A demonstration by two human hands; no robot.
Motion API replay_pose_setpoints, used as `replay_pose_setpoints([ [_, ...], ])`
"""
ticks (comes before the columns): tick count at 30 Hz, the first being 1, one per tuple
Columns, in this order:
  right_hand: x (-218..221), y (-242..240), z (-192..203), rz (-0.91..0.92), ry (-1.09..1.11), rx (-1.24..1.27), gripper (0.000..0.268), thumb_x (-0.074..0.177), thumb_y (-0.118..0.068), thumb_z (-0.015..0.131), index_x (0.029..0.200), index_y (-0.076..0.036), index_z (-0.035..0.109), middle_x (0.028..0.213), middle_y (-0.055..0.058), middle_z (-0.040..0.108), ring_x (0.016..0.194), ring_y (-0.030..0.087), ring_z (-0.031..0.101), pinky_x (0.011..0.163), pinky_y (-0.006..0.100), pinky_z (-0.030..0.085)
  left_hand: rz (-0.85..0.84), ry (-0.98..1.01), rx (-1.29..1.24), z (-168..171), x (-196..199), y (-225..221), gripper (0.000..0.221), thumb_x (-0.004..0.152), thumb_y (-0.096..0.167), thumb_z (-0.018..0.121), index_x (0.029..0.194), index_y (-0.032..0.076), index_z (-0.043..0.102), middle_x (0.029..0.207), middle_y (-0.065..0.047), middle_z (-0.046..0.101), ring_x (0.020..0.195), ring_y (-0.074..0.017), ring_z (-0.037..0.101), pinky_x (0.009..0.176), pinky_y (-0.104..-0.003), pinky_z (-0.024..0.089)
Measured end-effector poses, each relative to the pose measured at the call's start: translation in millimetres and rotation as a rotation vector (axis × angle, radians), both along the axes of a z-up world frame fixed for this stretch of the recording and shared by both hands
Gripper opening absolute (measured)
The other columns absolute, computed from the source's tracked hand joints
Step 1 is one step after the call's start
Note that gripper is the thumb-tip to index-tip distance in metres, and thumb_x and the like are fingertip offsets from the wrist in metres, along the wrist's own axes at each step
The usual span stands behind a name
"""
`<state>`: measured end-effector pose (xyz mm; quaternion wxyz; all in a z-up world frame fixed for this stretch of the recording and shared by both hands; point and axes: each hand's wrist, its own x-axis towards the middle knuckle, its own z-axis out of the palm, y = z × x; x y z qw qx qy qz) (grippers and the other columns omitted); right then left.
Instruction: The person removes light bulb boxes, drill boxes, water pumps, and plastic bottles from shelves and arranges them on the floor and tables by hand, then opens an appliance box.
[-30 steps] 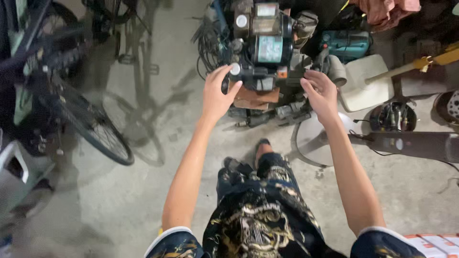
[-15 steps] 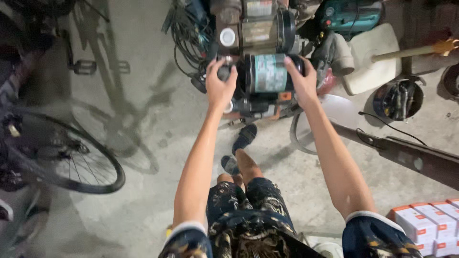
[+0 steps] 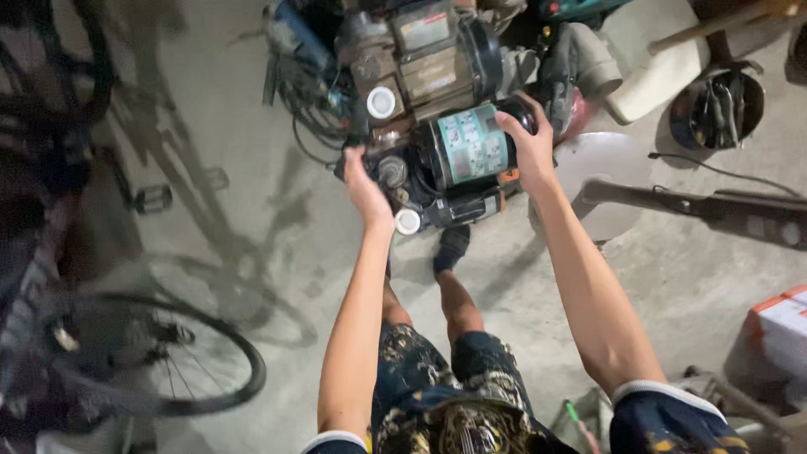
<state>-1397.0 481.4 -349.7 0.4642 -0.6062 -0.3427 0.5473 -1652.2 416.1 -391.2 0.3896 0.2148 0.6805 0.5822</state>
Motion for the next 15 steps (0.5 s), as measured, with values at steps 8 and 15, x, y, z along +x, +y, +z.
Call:
replay_pose_setpoints([
  [8,-6.0,-5.0,-2.7,-0.056,-0.050,0.018,0.041,0.088,-0.020,0.081,0.123,0.000,0.070,0.112,0.005,0.072,0.101,0.012,0.066,0.092,0.026,0.054,-0.342,-0.699,-0.250,-58.5,-28.6,16.5,0.048,0.100,0.048,0.074,0.118,0.004,0.071,0.096,-0.005,0.063,0.081,-0.0178,0.059,0.071,-0.034,0.047],
  [15,-1.1,-44.2,-7.2,-0.200,-0.076,0.080,0.041,0.090,-0.018,0.082,0.125,0.001,0.071,0.109,0.004,0.073,0.097,0.011,0.067,0.090,0.026,0.056,-0.366,-0.990,-0.229,-15.2,-9.8,36.3,0.038,0.090,0.039,0.066,0.109,0.007,0.071,0.101,-0.006,0.077,0.089,-0.0196,0.076,0.081,-0.033,0.062],
])
